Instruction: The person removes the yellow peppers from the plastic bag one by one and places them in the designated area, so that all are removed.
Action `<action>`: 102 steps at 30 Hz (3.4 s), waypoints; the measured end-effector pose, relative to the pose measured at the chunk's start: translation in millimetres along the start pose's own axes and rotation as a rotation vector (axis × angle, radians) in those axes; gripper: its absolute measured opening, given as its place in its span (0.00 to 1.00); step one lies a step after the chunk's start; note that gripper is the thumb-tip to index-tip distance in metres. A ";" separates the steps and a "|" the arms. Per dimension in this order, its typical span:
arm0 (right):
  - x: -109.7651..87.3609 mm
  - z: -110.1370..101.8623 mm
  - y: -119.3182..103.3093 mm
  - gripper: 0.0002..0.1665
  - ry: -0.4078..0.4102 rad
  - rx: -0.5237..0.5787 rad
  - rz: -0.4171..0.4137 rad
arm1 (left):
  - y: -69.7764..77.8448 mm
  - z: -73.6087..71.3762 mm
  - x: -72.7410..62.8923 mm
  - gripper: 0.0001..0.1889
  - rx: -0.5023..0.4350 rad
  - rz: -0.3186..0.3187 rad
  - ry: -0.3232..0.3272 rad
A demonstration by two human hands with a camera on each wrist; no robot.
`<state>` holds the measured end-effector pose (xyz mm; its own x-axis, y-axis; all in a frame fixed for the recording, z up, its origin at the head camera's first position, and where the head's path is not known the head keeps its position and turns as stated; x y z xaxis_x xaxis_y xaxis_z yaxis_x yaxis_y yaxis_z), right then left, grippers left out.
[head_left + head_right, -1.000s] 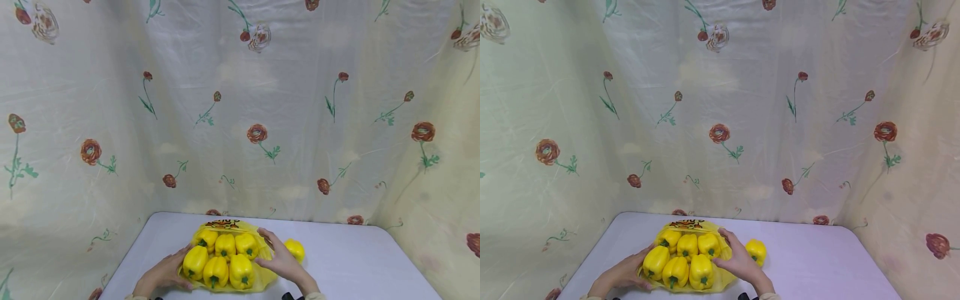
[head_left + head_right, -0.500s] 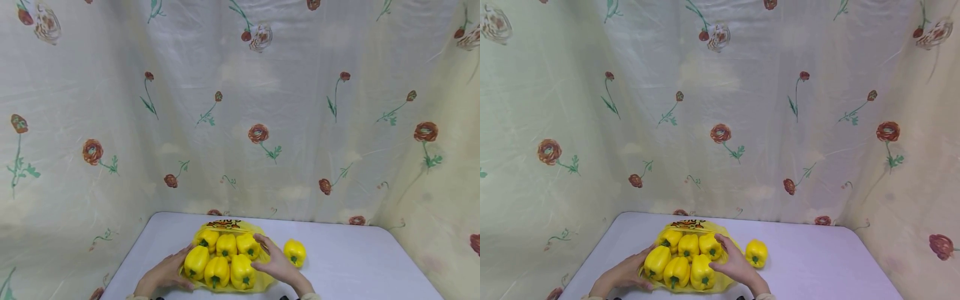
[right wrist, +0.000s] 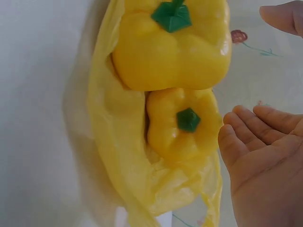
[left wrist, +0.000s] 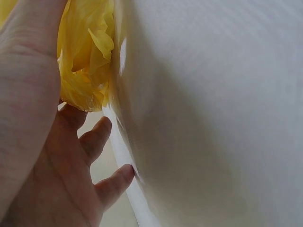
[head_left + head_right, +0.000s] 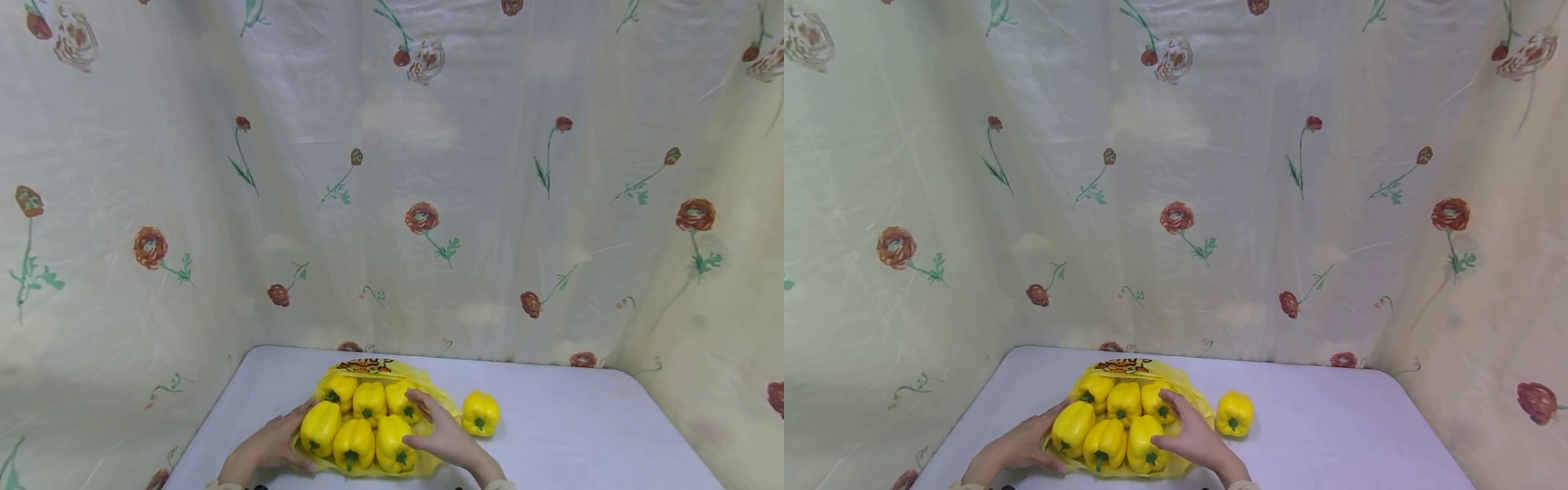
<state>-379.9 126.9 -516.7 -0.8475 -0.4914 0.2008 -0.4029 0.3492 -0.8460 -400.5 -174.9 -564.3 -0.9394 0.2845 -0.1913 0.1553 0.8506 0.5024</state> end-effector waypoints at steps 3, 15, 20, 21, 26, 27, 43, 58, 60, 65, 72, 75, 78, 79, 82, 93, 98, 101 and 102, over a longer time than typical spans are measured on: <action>0.7 3.3 1.5 0.51 -0.012 -0.007 0.003 | -0.3 -0.2 -0.7 0.66 -0.010 -0.010 -0.004; 0.1 12.8 4.8 0.50 -0.045 0.010 0.010 | 1.4 -2.4 -3.4 0.66 -0.015 -0.001 0.007; 1.4 16.1 8.0 0.49 -0.062 0.042 0.004 | 1.1 -1.9 -3.2 0.66 -0.025 0.001 0.003; 1.4 16.7 8.3 0.48 -0.065 0.045 0.003 | 0.7 -1.5 -2.9 0.66 -0.026 0.001 0.002; 1.5 19.3 9.5 0.48 -0.076 0.064 0.007 | -1.5 0.4 -0.8 0.66 -0.030 -0.007 -0.005; 1.5 19.8 9.8 0.48 -0.078 0.069 0.010 | -2.0 0.5 -0.5 0.66 -0.029 -0.009 -0.005; 0.7 36.2 25.7 0.51 -0.138 0.044 0.105 | -0.4 0.0 -1.5 0.66 -0.021 -0.020 -0.009; 0.0 40.2 32.3 0.49 -0.153 0.054 0.160 | -0.3 -0.2 -2.3 0.67 -0.011 -0.031 -0.007; 0.0 40.2 32.6 0.49 -0.153 0.057 0.168 | -0.4 -0.3 -2.2 0.67 -0.010 -0.036 -0.008; -0.1 40.1 35.0 0.48 -0.152 0.079 0.182 | -1.1 0.3 -1.1 0.67 -0.009 -0.052 -0.011; 0.4 39.3 37.8 0.49 -0.131 0.051 0.188 | -1.8 1.5 0.5 0.67 -0.008 -0.052 -0.013; 0.6 38.9 37.1 0.50 -0.124 0.041 0.175 | -1.1 1.2 0.2 0.67 -0.013 -0.049 -0.012; 0.0 38.5 36.0 0.50 -0.118 0.032 0.162 | -0.6 1.1 -0.9 0.67 -0.022 -0.046 -0.013; -0.1 38.2 35.3 0.50 -0.117 0.029 0.158 | -0.3 1.0 -1.2 0.67 -0.023 -0.045 -0.014; -0.7 37.7 34.4 0.49 -0.118 0.020 0.152 | -0.7 1.4 -1.6 0.67 -0.017 -0.043 -0.015; -0.7 36.7 33.4 0.50 -0.123 0.020 0.172 | -0.7 0.9 -1.0 0.67 -0.013 -0.036 -0.010; -0.9 36.0 33.8 0.50 -0.118 0.038 0.177 | -0.2 0.6 -1.5 0.66 -0.020 -0.041 -0.012; -0.7 36.1 33.5 0.50 -0.120 0.052 0.172 | 0.6 0.2 -2.1 0.66 -0.021 -0.046 -0.014; -0.5 36.2 33.6 0.50 -0.121 0.055 0.172 | 0.8 0.2 -2.4 0.66 -0.019 -0.044 -0.013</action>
<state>-380.5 110.0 -563.1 -0.8531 -0.5218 -0.0067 -0.2338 0.3937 -0.8890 -398.1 -174.8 -563.5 -0.9412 0.2529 -0.2242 0.1082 0.8539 0.5091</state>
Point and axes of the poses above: each hand's wrist, its own x-axis towards the middle knuckle, its own z-axis out of the palm, y = z × x, the point moved 7 cm from there along x, towards the middle knuckle, and after that the axes turned 7 degrees about -z, right-handed, at the moved point
